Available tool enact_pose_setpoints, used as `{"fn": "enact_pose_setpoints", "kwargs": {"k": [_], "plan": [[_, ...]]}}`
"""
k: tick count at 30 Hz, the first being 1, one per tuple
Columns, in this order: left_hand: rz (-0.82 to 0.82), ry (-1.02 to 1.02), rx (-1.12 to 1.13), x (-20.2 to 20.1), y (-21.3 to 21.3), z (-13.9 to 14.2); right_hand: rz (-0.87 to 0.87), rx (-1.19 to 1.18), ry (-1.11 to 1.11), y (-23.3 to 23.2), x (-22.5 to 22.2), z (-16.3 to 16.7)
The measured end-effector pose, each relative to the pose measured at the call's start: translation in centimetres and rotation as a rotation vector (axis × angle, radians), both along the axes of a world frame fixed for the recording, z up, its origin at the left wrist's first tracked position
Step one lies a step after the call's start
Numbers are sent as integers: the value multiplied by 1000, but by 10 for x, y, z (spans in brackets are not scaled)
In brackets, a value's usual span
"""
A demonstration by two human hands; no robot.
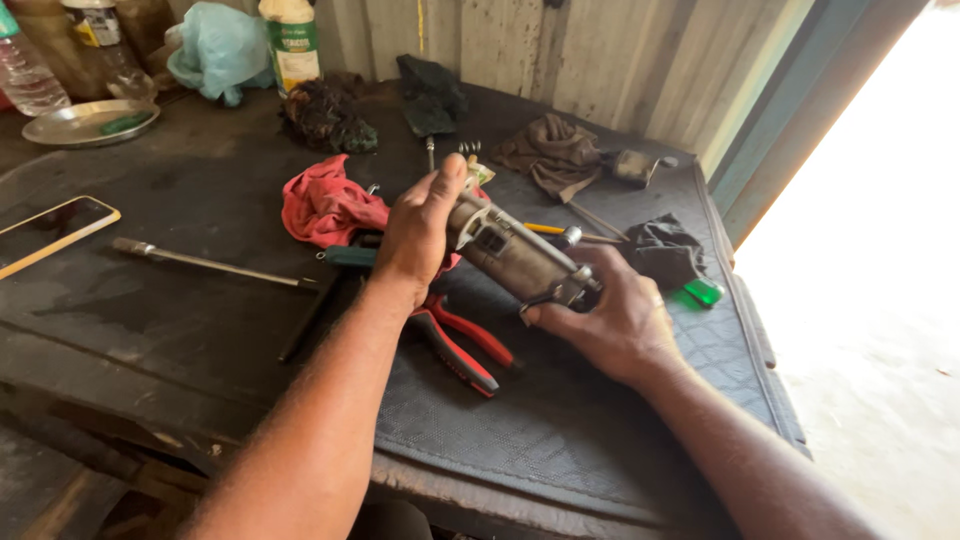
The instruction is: The person disassembles a cylindrical electromechanical device on a workbench. They use a red cloth to wipe a metal rod, then use a screwdriver and pliers to remove and adjust components of the device.
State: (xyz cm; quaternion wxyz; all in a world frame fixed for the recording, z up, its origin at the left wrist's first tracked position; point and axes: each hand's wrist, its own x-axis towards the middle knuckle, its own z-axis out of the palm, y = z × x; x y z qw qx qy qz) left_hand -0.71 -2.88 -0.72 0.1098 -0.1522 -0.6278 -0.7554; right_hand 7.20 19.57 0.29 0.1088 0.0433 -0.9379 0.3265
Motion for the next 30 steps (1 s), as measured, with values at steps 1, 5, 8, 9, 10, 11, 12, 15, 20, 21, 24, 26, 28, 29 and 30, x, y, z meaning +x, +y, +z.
{"fn": "enact_pose_setpoints", "kwargs": {"k": [1,5,8,9,10,11,12,15,20,21,24,26,28,29,30], "plan": [[11,13,-22,0,1,1,13,-37,36,2,-1,0],[-70,130,-69,1,2,6,31,-78,125,6,-6,-5],[24,216,-272,4,-2,8,31,-105,64,10,-11,-10],[10,221,-283,5,-2,9,58,-115,100,11,-11,-11],[-4,225,-296,7,-3,9,85,-128,133,12,-11,-11],[25,225,-320,9,-3,10,111,-143,166,12,-9,-10],[51,224,-344,10,-2,10,107,-83,298,11,-4,-9],[135,202,-403,13,1,12,184,68,691,7,19,6],[206,249,-395,10,10,12,611,208,609,-39,70,11],[211,262,-384,10,10,10,649,244,635,-51,74,7],[250,257,-367,8,12,6,481,264,558,-76,68,-3],[274,244,-347,6,10,5,392,240,291,-81,59,-4],[260,228,-302,5,12,4,349,229,177,-81,55,-1],[221,218,-231,3,13,3,352,232,203,-79,55,1],[184,213,-166,2,11,3,357,232,236,-77,56,3]]}}
